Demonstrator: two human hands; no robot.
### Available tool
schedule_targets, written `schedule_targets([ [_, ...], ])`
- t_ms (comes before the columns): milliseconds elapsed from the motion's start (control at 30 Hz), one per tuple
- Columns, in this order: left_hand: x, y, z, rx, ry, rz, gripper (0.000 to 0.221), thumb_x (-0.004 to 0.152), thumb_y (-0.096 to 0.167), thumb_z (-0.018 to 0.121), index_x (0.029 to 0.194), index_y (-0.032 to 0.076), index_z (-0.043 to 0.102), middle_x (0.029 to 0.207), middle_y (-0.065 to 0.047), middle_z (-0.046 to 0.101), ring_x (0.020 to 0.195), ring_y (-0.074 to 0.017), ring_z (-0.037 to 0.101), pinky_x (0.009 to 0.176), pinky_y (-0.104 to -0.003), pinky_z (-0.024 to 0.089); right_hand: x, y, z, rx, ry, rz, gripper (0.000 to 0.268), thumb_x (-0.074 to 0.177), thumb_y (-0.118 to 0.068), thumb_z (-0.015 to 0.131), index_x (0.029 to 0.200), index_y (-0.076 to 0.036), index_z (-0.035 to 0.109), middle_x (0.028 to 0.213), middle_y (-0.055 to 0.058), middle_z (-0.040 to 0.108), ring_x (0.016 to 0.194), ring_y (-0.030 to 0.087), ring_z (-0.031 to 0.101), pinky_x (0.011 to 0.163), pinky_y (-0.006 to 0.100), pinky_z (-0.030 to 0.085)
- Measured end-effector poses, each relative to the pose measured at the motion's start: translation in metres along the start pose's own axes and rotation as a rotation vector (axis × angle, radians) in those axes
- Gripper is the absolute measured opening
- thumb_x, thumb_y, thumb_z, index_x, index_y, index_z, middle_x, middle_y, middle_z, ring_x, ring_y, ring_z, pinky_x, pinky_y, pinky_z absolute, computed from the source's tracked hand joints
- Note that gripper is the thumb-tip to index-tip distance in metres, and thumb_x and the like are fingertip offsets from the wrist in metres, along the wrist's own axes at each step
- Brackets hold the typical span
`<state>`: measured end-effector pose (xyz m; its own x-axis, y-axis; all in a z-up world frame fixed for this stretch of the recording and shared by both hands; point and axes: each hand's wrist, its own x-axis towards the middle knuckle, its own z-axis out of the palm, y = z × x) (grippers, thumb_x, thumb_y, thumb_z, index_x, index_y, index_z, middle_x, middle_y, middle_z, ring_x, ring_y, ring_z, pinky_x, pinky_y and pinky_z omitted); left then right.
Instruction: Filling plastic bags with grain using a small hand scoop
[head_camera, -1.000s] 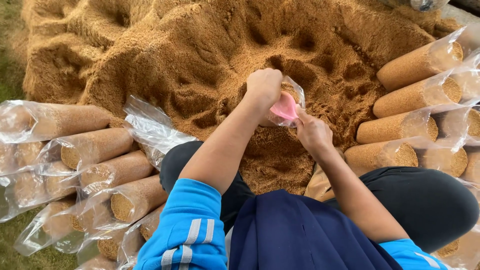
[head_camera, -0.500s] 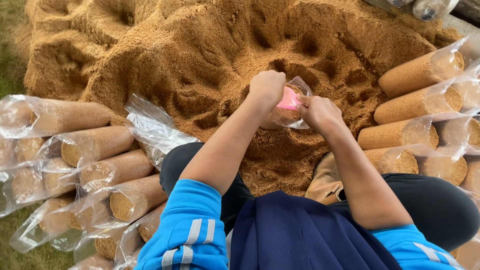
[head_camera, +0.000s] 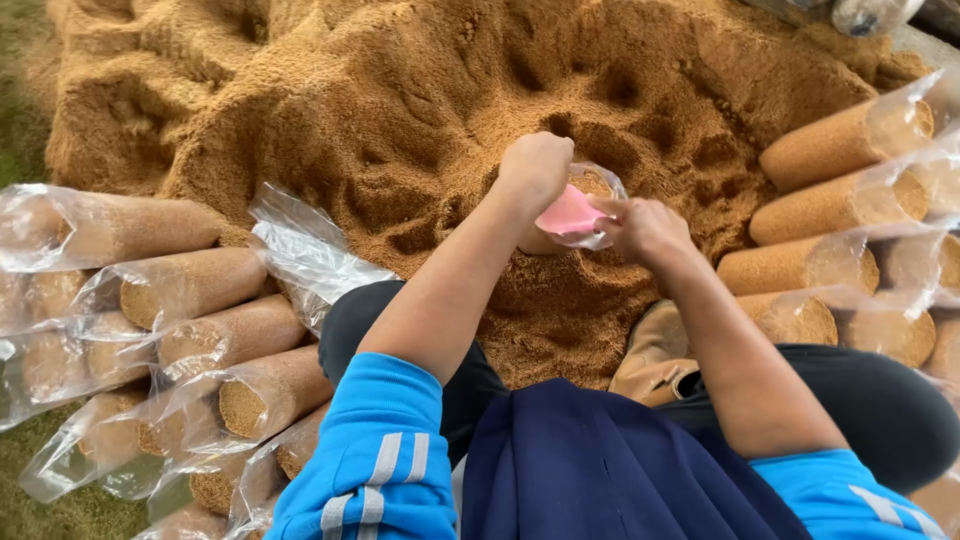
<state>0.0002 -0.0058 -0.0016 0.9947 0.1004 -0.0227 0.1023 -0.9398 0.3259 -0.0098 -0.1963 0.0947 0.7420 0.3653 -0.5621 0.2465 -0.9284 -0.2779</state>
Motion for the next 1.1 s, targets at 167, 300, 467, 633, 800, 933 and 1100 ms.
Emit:
schedule_targets([
  [167,-0.017,0.007,-0.006,-0.024,0.002,0.027,0.022,0.093,0.012,0.051,0.098,0.004,0.071,0.085,-0.019,0.072,0.087,-0.0396,0.074,0.074,-0.055,0.062,0.001,0.007,0.001,-0.014,-0.047,-0.033,0.036,0.105,-0.023,0.058,0.141,-0.023,0.064,0.123,0.019,0.071,0.085,0.025,0.067,0.073,0.036,0.048],
  [300,-0.050,0.057,-0.088,0.063,-0.098,-0.018,0.022,0.094,0.000,0.055,0.115,0.003,0.063,0.107,-0.017,0.063,0.095,-0.0415,0.071,0.082,-0.058,0.060,0.022,0.017,-0.007,0.011,-0.065,-0.106,0.038,0.104,-0.018,0.058,0.142,-0.021,0.062,0.118,0.017,0.072,0.075,0.023,0.064,0.060,0.029,0.045],
  [467,-0.060,0.064,-0.016,-0.191,-0.250,0.061,0.020,0.100,0.019,0.055,0.107,0.008,0.069,0.092,-0.010,0.066,0.088,-0.0335,0.073,0.083,-0.055,0.062,0.019,0.010,-0.028,-0.075,-0.133,-0.130,0.033,0.105,-0.019,0.058,0.137,-0.019,0.066,0.116,0.019,0.073,0.077,0.025,0.066,0.065,0.035,0.048],
  [633,-0.061,0.039,0.021,-0.078,-0.079,0.322,0.016,0.096,0.006,0.058,0.094,0.006,0.074,0.087,-0.013,0.074,0.094,-0.0349,0.075,0.088,-0.051,0.061,0.056,0.017,-0.020,-0.194,-0.172,-0.199,0.027,0.103,-0.024,0.062,0.128,-0.019,0.071,0.114,0.014,0.075,0.083,0.025,0.067,0.069,0.036,0.047],
  [800,-0.066,0.047,-0.010,-0.083,-0.333,0.125,0.014,0.092,0.019,0.069,0.099,0.008,0.076,0.086,-0.011,0.074,0.089,-0.0309,0.075,0.083,-0.052,0.062,0.060,0.009,-0.020,-0.324,-0.117,-0.258,0.022,0.104,-0.025,0.060,0.121,-0.026,0.073,0.116,0.007,0.076,0.080,0.020,0.066,0.073,0.032,0.046],
  [933,-0.064,0.047,-0.003,-0.040,-0.332,0.134,0.013,0.091,0.014,0.068,0.098,0.006,0.077,0.086,-0.014,0.075,0.090,-0.0331,0.075,0.083,-0.051,0.062,0.047,-0.001,-0.046,-0.347,-0.167,-0.275,0.021,0.101,-0.023,0.064,0.119,-0.022,0.075,0.115,0.009,0.077,0.093,0.026,0.070,0.085,0.042,0.049],
  [1100,-0.065,0.048,-0.012,-0.039,-0.313,0.167,0.021,0.089,0.020,0.063,0.091,0.005,0.077,0.083,-0.017,0.075,0.087,-0.0377,0.075,0.080,-0.055,0.062,0.079,0.017,-0.026,-0.530,-0.077,-0.345,0.015,0.100,-0.029,0.065,0.110,-0.029,0.076,0.109,-0.002,0.079,0.090,0.019,0.070,0.079,0.037,0.041],
])
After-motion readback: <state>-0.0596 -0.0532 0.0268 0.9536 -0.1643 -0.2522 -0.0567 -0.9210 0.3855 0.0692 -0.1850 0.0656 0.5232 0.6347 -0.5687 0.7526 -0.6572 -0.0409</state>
